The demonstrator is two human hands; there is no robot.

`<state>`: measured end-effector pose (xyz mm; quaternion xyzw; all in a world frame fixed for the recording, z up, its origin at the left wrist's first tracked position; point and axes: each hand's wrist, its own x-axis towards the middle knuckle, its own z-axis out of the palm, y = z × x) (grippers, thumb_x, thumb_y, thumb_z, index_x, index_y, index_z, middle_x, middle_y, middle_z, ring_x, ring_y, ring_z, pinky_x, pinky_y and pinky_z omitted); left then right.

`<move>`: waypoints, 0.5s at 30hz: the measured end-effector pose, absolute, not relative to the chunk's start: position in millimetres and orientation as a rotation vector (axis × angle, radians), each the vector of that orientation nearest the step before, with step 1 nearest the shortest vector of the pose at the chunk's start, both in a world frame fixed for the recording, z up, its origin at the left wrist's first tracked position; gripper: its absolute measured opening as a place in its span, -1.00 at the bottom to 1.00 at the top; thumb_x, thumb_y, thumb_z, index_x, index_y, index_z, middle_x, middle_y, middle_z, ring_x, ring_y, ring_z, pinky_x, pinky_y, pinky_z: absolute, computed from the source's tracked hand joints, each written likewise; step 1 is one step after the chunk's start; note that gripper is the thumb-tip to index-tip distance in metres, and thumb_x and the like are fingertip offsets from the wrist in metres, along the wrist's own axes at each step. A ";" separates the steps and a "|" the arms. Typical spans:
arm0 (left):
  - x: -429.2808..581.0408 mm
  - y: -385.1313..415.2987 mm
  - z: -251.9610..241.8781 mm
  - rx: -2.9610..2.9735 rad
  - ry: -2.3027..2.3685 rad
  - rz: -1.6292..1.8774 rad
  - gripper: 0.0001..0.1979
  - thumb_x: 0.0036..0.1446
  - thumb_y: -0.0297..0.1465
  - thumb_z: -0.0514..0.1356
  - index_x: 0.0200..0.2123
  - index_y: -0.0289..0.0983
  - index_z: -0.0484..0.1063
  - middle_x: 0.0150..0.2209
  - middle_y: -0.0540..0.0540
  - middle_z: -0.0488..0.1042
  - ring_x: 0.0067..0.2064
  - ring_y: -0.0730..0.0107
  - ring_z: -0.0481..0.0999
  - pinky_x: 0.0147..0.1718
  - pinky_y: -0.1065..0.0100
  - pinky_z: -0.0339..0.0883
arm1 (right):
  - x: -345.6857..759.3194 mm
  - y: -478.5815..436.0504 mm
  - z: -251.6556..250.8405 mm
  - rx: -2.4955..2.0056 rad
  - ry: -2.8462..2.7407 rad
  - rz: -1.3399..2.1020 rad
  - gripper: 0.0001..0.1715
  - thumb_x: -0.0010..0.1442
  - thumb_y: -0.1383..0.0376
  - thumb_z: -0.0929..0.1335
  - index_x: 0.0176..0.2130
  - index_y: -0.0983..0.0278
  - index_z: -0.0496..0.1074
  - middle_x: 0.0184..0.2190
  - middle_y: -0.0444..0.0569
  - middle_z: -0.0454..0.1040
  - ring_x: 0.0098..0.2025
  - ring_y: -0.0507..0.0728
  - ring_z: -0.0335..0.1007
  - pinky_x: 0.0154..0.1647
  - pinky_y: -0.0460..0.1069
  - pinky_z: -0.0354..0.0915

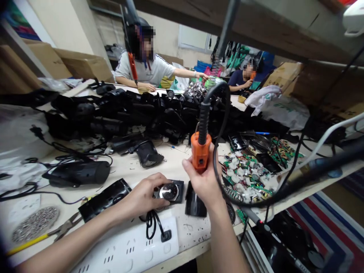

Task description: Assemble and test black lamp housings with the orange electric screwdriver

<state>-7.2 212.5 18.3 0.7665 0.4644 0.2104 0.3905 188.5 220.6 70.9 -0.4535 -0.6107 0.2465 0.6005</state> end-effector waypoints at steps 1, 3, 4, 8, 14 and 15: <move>-7.1 212.7 19.3 1.938 1.180 0.533 -0.63 -0.09 -0.37 0.32 -0.13 -0.20 0.50 -0.18 -0.06 0.42 -0.11 0.24 0.41 -0.10 0.27 0.29 | 184.7 215.9 73.8 -0.999 -1.422 0.662 -0.45 0.13 0.13 0.44 0.06 0.19 0.26 -0.42 -0.13 0.37 -0.47 0.10 0.33 -0.39 0.04 0.36; -7.0 213.1 21.5 1.928 1.181 0.524 -0.65 -0.10 -0.36 0.33 -0.15 -0.20 0.51 -0.19 -0.05 0.43 -0.10 0.24 0.41 -0.09 0.27 0.28 | 179.3 210.5 78.1 -0.909 -1.439 0.787 -0.36 0.17 -0.01 0.39 0.13 0.18 0.22 -0.40 -0.10 0.37 -0.44 0.12 0.34 -0.39 0.05 0.36; -7.0 213.4 22.3 1.927 1.179 0.524 -0.65 -0.10 -0.36 0.34 -0.16 -0.21 0.51 -0.19 -0.05 0.43 -0.10 0.23 0.41 -0.09 0.27 0.28 | 177.2 209.4 80.3 -0.870 -1.437 0.829 -0.30 0.18 -0.12 0.33 0.16 0.19 0.20 -0.39 -0.07 0.38 -0.42 0.14 0.35 -0.38 0.07 0.37; -6.9 214.1 22.6 1.915 1.163 0.556 -0.64 -0.14 -0.40 0.36 -0.17 -0.22 0.52 -0.21 -0.06 0.44 -0.11 0.23 0.41 -0.10 0.29 0.27 | 164.5 207.4 93.7 -0.782 -1.304 0.925 -0.03 0.13 -0.38 0.08 0.17 0.24 0.23 -0.44 -0.03 0.36 -0.41 0.18 0.34 -0.46 0.08 0.35; -7.3 216.3 18.1 1.904 1.179 0.556 -0.60 -0.20 -0.40 0.41 -0.18 -0.20 0.55 -0.23 -0.04 0.45 -0.12 0.22 0.42 -0.12 0.31 0.26 | 138.4 195.1 102.4 -0.708 -1.083 1.045 0.00 -0.01 -0.46 0.11 -0.16 0.30 0.46 -0.66 -0.04 0.37 -0.66 0.11 0.23 -0.70 -0.04 0.17; -7.5 216.8 17.1 1.911 1.170 0.562 -0.60 -0.22 -0.40 0.42 -0.20 -0.21 0.55 -0.24 -0.04 0.46 -0.12 0.22 0.42 -0.12 0.31 0.25 | 136.0 193.4 100.3 -0.684 -1.068 1.068 0.02 -0.04 -0.48 0.12 -0.20 0.31 0.47 -0.68 -0.04 0.38 -0.68 0.11 0.23 -0.72 -0.04 0.17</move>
